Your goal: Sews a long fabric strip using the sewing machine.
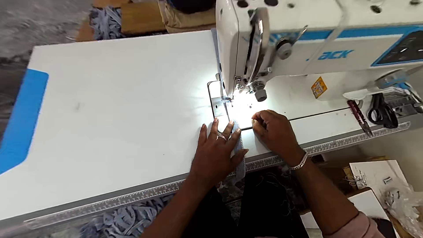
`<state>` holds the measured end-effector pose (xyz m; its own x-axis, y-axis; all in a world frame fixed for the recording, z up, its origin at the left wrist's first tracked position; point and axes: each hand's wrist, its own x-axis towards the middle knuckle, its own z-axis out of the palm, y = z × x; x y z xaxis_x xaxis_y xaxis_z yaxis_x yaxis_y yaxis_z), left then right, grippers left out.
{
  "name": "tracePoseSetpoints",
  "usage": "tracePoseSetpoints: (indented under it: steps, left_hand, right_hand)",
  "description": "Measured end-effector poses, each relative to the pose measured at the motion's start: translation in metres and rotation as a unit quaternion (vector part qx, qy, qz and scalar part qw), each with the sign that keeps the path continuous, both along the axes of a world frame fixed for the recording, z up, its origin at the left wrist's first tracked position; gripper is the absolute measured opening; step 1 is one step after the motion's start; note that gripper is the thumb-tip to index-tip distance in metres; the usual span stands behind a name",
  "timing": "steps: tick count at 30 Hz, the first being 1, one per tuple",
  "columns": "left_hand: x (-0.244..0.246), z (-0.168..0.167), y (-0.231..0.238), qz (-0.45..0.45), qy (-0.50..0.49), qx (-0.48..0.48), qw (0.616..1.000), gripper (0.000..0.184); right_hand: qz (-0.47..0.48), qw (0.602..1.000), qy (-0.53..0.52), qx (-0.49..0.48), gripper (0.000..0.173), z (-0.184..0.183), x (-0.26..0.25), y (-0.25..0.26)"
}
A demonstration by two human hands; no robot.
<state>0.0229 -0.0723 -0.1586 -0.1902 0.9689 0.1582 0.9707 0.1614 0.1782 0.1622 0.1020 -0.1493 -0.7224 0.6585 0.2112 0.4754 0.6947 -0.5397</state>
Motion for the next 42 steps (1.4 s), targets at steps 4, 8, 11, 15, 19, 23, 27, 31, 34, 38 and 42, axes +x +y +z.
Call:
tracePoseSetpoints:
  steps: [4,8,11,15,19,23,27,31,34,38,42]
  left_hand:
    - [0.003,0.000,0.001,0.002,0.005,-0.010,1.000,0.066]
    - [0.006,0.002,-0.004,-0.001,0.010,-0.031,0.999,0.068]
    - [0.008,0.001,-0.008,-0.012,0.013,-0.035,0.999,0.067]
    - [0.008,0.000,-0.008,-0.004,0.004,-0.026,1.000,0.065]
    - [0.006,-0.002,-0.008,0.001,-0.003,-0.003,1.000,0.059]
    - [0.007,-0.004,-0.008,0.004,-0.007,0.010,1.000,0.059]
    - [0.006,-0.004,-0.009,0.000,-0.005,0.006,1.000,0.060]
    - [0.006,-0.003,-0.008,-0.004,-0.004,-0.007,1.000,0.061]
    - [0.006,-0.002,-0.008,-0.001,-0.006,-0.008,1.000,0.061]
    - [0.006,-0.002,-0.008,0.002,-0.011,-0.013,1.000,0.061]
    - [0.006,-0.001,-0.009,0.001,-0.011,0.000,1.000,0.060]
  right_hand:
    - [0.050,0.998,-0.017,-0.044,0.018,0.012,0.044,-0.027]
    - [0.174,0.917,-0.196,-0.300,0.035,0.004,0.088,-0.069]
    - [0.192,0.873,-0.116,-0.433,0.055,-0.050,0.085,-0.087]
    - [0.206,0.847,0.069,-0.485,0.031,-0.091,0.070,-0.112]
    - [0.237,0.829,0.081,-0.500,0.029,-0.092,0.076,-0.123]
    - [0.235,0.824,0.059,-0.512,0.028,-0.093,0.084,-0.134]
    - [0.229,0.829,0.066,-0.506,0.028,-0.097,0.087,-0.141]
    - [0.228,0.830,0.064,-0.505,0.028,-0.100,0.088,-0.141]
    - [0.235,0.837,0.058,-0.492,0.028,-0.102,0.088,-0.141]
    - [0.228,0.850,0.050,-0.473,0.029,-0.103,0.088,-0.141]
    - [0.218,0.855,0.042,-0.469,0.029,-0.100,0.088,-0.138]
